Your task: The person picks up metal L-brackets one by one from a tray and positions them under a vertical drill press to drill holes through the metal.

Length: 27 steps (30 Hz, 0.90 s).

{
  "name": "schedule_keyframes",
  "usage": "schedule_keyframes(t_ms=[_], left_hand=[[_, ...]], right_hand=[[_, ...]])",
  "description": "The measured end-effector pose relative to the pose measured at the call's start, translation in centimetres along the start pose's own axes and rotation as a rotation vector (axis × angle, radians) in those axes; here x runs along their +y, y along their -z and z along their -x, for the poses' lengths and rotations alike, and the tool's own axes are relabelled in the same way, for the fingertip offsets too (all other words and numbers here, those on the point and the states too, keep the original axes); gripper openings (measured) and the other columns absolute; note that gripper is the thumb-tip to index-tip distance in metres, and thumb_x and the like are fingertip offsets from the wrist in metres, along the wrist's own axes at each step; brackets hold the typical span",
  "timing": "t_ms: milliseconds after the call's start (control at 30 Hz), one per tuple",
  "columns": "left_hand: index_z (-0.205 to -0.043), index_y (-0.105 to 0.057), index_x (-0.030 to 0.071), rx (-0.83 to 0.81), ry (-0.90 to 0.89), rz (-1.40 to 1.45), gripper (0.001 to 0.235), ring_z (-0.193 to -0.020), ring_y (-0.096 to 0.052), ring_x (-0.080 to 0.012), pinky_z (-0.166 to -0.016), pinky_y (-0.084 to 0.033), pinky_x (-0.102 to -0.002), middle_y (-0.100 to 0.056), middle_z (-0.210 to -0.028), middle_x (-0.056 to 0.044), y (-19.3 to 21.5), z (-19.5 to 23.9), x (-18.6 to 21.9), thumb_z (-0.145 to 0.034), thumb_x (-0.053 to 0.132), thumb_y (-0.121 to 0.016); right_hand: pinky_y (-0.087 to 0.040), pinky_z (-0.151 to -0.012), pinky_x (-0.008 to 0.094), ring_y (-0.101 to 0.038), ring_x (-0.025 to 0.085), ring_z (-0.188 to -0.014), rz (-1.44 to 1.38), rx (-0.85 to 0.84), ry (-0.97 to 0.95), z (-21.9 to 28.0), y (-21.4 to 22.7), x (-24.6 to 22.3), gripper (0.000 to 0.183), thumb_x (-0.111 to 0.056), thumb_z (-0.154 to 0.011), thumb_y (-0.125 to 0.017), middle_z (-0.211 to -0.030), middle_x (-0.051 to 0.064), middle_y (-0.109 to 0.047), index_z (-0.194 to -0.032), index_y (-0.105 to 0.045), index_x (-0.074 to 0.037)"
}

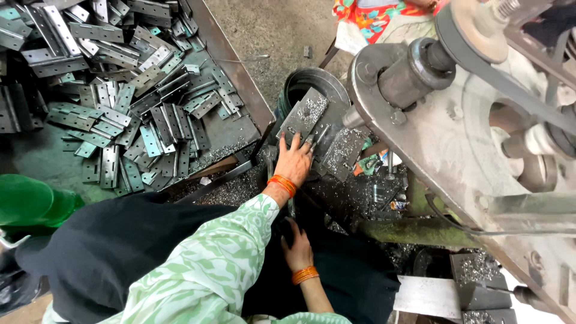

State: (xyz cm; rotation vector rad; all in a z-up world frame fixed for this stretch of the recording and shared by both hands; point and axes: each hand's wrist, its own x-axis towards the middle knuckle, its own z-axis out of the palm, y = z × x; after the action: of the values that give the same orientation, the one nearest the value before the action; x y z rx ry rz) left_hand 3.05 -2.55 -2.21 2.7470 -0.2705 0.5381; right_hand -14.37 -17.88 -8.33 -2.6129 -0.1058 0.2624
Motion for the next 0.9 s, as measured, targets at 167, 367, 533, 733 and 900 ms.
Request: schedule_keyframes(t_ms=[167,367,533,733,900], left_hand=[[-0.12,-0.073,0.011,-0.144,-0.005,-0.066,0.031,-0.146,-0.034,-0.0366,-0.117,-0.018,-0.074,-0.059,-0.14,-0.004,-0.8,-1.5,-0.2,-0.097,0.018,-0.053],[-0.119,-0.073,0.012,-0.074,-0.003,-0.059,0.033,-0.142,-0.036,-0.0357,-0.114,-0.02,-0.075,-0.058,-0.141,-0.004,-1.7,-3.6,0.1,-0.093,0.018,-0.053],[-0.122,-0.072,0.011,-0.027,-0.011,-0.062,0.035,-0.141,-0.038,-0.0358,-0.114,-0.021,-0.074,-0.06,-0.141,-0.004,-1.9,-2.8,-0.8,-0.093,0.018,-0.053],[-0.118,-0.073,0.012,-0.089,-0.006,-0.075,0.032,-0.142,-0.037,-0.0354,-0.113,-0.022,-0.074,-0.06,-0.139,-0.003,-1.8,-4.1,-0.1,-0.095,0.02,-0.053],[-0.117,-0.074,0.012,-0.198,-0.002,-0.098,0.031,-0.144,-0.035,-0.0351,-0.113,-0.022,-0.074,-0.062,-0.134,-0.003,-2.3,-6.5,0.2,-0.097,0.019,-0.051]], right_hand=[[-0.055,-0.095,0.049,-0.066,0.043,-0.114,0.115,-0.041,0.033,-2.0,5.1,-1.0,0.056,-0.03,-0.091,-0.069,-0.125,0.02,-0.067,-0.143,-0.05,-0.019],[-0.054,-0.089,0.052,-0.065,0.043,-0.108,0.143,-0.048,-0.065,-0.8,1.6,-1.0,0.054,-0.029,-0.091,-0.066,-0.12,0.02,-0.065,-0.143,-0.052,-0.023],[-0.058,-0.084,0.05,-0.067,0.043,-0.105,-0.055,0.066,0.019,0.0,-1.3,0.1,0.052,-0.024,-0.089,-0.066,-0.123,0.02,-0.065,-0.14,-0.057,-0.025],[-0.055,-0.091,0.049,-0.066,0.043,-0.109,0.06,-0.006,0.041,-1.3,3.0,0.1,0.056,-0.029,-0.087,-0.071,-0.118,0.021,-0.068,-0.14,-0.055,-0.016],[-0.055,-0.093,0.049,-0.066,0.042,-0.111,0.077,0.002,0.07,-2.9,4.3,-0.1,0.05,-0.03,-0.091,-0.068,-0.121,0.02,-0.068,-0.137,-0.058,-0.013]])
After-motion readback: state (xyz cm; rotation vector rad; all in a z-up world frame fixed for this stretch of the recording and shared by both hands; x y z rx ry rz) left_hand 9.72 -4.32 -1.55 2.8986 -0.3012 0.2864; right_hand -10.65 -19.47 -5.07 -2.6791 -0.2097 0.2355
